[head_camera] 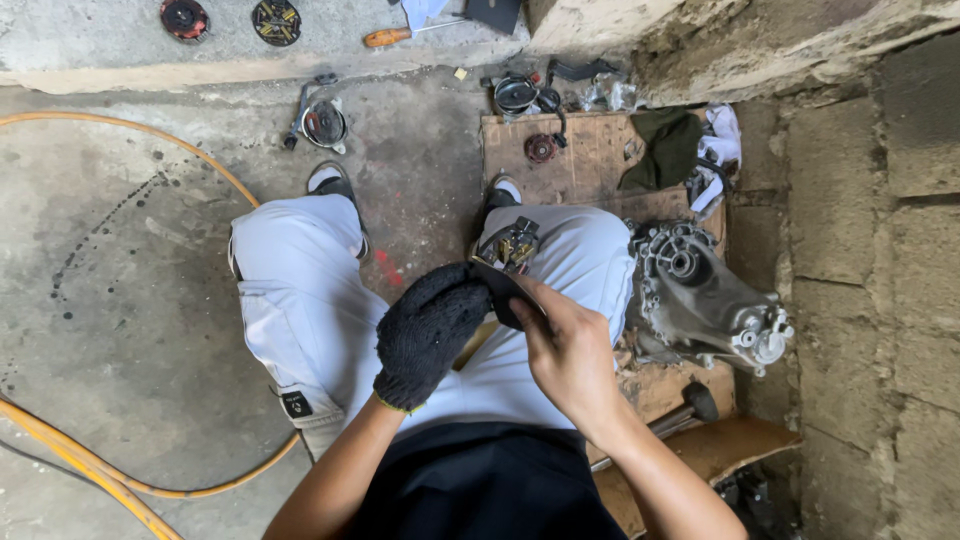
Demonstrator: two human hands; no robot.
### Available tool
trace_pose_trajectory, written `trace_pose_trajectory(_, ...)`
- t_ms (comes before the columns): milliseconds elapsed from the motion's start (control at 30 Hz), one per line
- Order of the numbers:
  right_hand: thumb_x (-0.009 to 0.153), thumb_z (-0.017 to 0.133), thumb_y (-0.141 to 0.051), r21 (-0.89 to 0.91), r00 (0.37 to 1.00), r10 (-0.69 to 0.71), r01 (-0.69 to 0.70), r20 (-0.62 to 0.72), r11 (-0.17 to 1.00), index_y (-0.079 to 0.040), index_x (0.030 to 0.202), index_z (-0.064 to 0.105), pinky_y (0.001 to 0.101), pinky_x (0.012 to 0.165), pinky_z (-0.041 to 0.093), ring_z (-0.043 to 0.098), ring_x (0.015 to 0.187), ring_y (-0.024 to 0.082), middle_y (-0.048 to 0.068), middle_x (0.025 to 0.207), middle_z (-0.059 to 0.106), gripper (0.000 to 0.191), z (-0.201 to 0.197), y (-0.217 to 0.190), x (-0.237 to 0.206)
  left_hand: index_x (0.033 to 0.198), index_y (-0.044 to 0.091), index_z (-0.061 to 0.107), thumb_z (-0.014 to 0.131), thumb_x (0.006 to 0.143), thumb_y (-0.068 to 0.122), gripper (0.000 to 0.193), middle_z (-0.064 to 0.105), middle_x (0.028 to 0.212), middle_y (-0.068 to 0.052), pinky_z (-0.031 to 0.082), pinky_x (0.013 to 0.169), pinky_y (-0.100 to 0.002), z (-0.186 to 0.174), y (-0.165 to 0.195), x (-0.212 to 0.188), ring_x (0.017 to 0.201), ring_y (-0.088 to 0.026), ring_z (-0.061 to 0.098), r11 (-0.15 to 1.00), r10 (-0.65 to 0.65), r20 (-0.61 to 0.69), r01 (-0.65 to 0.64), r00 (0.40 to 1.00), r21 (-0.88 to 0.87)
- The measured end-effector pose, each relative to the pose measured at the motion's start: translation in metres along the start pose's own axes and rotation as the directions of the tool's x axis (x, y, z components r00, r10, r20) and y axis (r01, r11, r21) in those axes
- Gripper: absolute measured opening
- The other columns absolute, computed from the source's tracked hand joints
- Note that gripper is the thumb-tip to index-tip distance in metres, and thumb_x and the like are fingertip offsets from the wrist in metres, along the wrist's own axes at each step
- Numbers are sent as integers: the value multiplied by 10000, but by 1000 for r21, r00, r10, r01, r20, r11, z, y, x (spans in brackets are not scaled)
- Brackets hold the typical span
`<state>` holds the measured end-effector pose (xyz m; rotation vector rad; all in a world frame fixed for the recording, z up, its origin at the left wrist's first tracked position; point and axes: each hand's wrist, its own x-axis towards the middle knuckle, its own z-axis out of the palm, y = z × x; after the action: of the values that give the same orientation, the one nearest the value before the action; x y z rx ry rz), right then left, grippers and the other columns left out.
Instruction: The person sits on a low stool and uses a sanding block to smooth the surface of a clutch friction plate. They hold the plate in one hand and rub the sanding block against it, then flip the plate to work on the other side.
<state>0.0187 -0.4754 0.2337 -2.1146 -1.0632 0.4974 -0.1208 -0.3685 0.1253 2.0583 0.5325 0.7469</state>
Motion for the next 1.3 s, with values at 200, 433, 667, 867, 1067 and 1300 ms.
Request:
trace_pose_trajectory(200,940,690,-60,30,998,55,-55,23,998,-14,1172,712,330,623,569,775,707,255,196,860,760,237,-1,-5,2,1173,59,735,723,892,58,281,724,1219,-120,562,978,-365,-6,3,2,1125,-280,691,1000,-15,-22,15,1000,-11)
trace_pose_trajectory(433,935,697,-58,7,998,57,-57,23,998,-13,1180,716,324,611,560,771,685,257,193,849,757,250,2,-12,0,1153,51,742,726,904,58,250,730,1208,-118,566,985,-362,-10,3,3,1120,-276,699,999,-11,-31,10,999,-37)
trace_pose_trajectory(667,918,704,-68,-4,990,134,-134,51,991,-29,1179,729,325,551,538,738,576,235,179,788,760,265,8,-12,-2,1192,34,729,721,923,48,269,726,1246,-117,576,1004,-347,-16,1,-6,1146,-254,706,987,-56,-30,51,998,-152)
trace_pose_trajectory(867,927,714,-66,-37,1000,-7,7,14,999,-19,1171,725,316,555,532,712,593,211,189,805,739,249,12,-14,1,1141,52,756,755,895,67,247,739,1215,-112,569,1000,-348,-16,-6,-5,1147,-258,699,999,16,-51,-19,999,-41)
trace_pose_trajectory(1067,910,708,-63,5,996,79,-79,38,997,-19,1172,722,317,534,523,717,549,199,190,769,742,266,11,-20,4,1147,41,752,751,907,63,241,737,1214,-114,573,1008,-349,-19,-6,-6,1154,-258,701,992,-2,-70,-7,998,-130)
trace_pose_trajectory(1300,889,726,-75,-42,992,110,-107,63,993,-23,1182,725,315,532,524,713,529,209,202,742,731,298,10,-23,4,1152,48,753,748,921,57,231,729,1222,-105,574,1005,-345,-23,-3,-6,1154,-254,700,998,40,-91,-45,995,-54)
